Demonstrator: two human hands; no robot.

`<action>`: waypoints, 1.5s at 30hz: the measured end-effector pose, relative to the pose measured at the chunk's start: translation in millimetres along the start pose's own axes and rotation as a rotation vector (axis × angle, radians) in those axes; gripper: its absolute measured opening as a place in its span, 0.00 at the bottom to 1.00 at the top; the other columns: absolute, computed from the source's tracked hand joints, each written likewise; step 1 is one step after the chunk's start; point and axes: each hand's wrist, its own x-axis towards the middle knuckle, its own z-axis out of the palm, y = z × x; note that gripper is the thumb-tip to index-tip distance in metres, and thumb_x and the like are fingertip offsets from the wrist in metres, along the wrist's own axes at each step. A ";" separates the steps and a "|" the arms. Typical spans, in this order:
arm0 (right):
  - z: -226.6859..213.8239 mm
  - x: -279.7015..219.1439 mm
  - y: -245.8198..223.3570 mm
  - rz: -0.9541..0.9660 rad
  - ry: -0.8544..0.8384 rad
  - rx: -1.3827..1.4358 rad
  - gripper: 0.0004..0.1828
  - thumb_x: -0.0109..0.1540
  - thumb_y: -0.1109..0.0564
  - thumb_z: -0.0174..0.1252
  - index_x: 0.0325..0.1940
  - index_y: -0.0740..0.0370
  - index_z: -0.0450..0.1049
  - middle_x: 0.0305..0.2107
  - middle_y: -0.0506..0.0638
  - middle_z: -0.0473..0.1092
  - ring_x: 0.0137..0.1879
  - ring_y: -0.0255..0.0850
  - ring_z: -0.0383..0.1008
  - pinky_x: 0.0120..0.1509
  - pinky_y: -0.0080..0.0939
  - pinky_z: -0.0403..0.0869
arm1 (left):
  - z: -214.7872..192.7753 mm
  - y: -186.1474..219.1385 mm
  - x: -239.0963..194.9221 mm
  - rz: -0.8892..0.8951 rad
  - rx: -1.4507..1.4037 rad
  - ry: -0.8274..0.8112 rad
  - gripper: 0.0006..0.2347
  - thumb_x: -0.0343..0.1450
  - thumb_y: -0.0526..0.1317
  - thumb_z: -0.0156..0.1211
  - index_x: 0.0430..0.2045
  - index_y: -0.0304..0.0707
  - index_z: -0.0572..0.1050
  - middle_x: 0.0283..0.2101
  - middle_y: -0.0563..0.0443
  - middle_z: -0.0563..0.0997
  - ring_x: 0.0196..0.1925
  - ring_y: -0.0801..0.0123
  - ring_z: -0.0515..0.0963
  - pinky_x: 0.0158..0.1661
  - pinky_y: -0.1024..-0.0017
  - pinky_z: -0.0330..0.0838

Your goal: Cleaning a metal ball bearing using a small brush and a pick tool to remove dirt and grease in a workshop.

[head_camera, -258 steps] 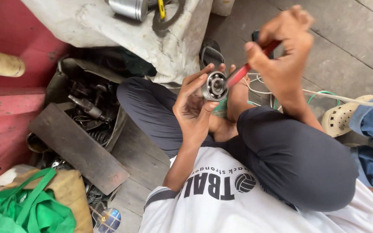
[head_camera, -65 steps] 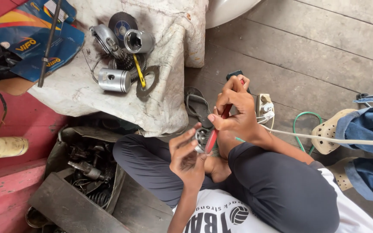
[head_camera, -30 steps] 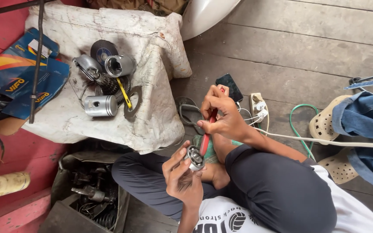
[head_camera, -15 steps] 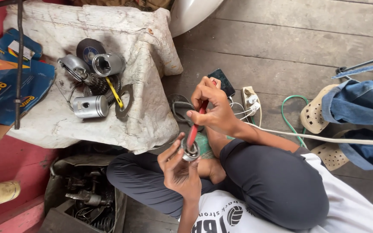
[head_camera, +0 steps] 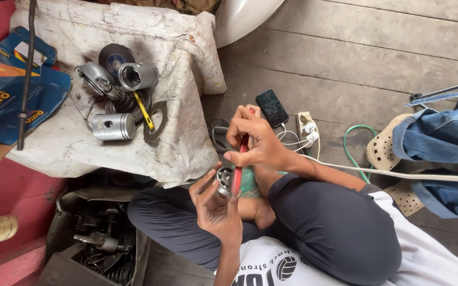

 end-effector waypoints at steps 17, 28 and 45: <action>-10.0 0.1 34.8 -0.210 0.029 -0.061 0.18 0.56 0.45 0.73 0.25 0.53 0.71 0.18 0.43 0.66 0.33 0.38 0.61 0.58 0.37 0.55 | 11.4 -7.6 17.5 0.199 -0.115 0.044 0.16 0.71 0.36 0.68 0.46 0.20 0.73 0.49 0.27 0.72 0.59 0.31 0.76 0.57 0.45 0.75; -20.0 -8.4 16.1 0.039 0.113 -0.012 0.13 0.62 0.64 0.65 0.35 0.63 0.64 0.37 0.47 0.56 0.38 0.33 0.54 0.43 0.31 0.58 | -2.9 -11.2 15.8 -0.247 -0.404 -0.101 0.18 0.77 0.36 0.61 0.61 0.34 0.67 0.63 0.44 0.65 0.62 0.56 0.74 0.54 0.58 0.87; -25.6 -6.6 20.8 -0.065 -0.094 -0.215 0.14 0.57 0.61 0.67 0.31 0.60 0.65 0.28 0.46 0.62 0.45 0.42 0.55 0.70 0.46 0.49 | -3.3 16.5 19.6 -0.307 -0.047 -0.114 0.42 0.54 0.25 0.74 0.65 0.28 0.56 0.59 0.36 0.75 0.54 0.58 0.84 0.49 0.70 0.86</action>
